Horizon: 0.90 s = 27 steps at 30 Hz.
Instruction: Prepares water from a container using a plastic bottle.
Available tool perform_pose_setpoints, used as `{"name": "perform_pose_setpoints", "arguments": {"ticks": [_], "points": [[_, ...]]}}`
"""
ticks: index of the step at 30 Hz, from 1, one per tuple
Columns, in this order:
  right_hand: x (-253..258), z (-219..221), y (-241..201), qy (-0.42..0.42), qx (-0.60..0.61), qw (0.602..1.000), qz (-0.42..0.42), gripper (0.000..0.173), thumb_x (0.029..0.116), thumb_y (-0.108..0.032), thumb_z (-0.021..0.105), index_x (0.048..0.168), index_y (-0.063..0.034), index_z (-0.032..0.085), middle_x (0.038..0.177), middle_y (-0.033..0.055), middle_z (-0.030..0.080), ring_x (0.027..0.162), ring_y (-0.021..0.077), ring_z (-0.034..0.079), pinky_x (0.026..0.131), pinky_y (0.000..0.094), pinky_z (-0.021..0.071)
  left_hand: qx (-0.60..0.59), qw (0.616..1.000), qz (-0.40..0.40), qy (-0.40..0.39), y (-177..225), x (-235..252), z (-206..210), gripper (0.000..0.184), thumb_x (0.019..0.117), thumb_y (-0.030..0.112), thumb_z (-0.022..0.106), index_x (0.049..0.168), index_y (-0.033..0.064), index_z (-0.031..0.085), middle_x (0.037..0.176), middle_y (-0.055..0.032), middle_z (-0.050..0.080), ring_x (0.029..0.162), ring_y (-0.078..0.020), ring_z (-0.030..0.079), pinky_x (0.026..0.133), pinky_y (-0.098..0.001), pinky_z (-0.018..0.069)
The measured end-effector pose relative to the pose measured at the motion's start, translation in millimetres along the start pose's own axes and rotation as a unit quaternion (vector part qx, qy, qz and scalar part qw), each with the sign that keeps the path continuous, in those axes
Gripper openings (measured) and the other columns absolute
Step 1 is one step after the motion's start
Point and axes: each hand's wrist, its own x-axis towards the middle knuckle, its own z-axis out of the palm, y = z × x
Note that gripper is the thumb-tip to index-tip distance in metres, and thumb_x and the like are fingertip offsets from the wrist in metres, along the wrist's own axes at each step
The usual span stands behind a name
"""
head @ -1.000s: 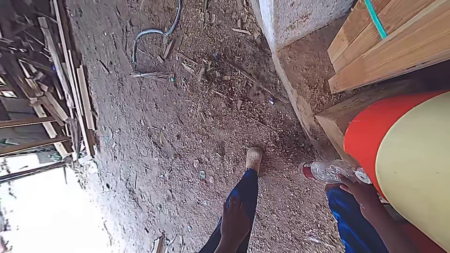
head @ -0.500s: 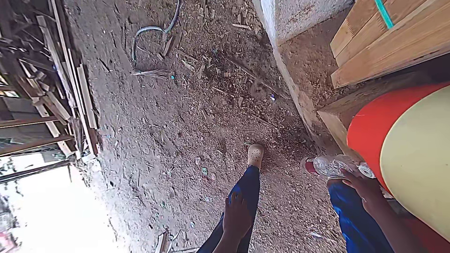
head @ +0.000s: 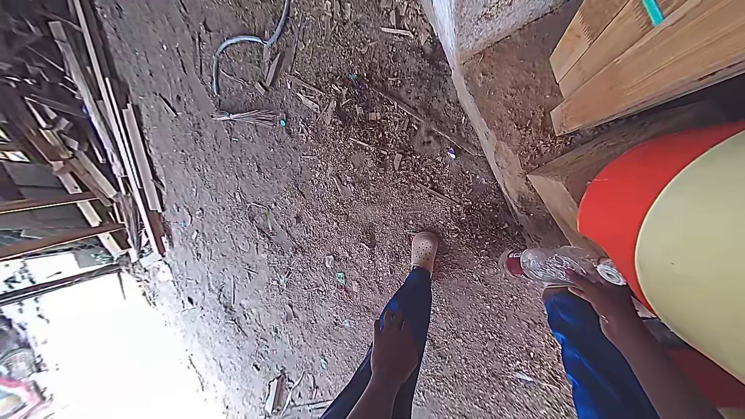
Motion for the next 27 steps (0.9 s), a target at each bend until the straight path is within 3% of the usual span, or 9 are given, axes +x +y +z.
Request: {"name": "perform_pose_setpoints", "arguments": {"ticks": [12,27], "points": [[4.4,-1.8,3.6,-0.005,-0.001,1.0,0.009,0.059,0.1004,-0.016,0.066,0.149,0.0038,0.039,0.145,0.0276,0.048,0.113,0.0283,0.062,0.093,0.0394,0.053,-0.008,1.0,0.001,-0.005,3.8,-0.8,-8.4,0.048,0.1034,0.029,0.041,0.148,0.0143,0.053,0.163,-0.0053,0.038,0.156,-0.0292,0.021,0.122,-0.0628,0.0154],[5.1,-3.0,6.5,-0.011,-0.026,1.0,0.001,0.054,0.1013,-0.017,0.064,0.145,0.0057,0.043,0.139,0.0274,0.052,0.106,0.0248,0.063,0.09,0.0368,0.0533,-0.002,1.0,0.003,-0.007,4.5,-0.6,-5.3,0.047,0.1033,0.028,0.041,0.146,0.0141,0.056,0.162,-0.0043,0.04,0.155,-0.0292,0.022,0.121,-0.0615,0.0189]]}}
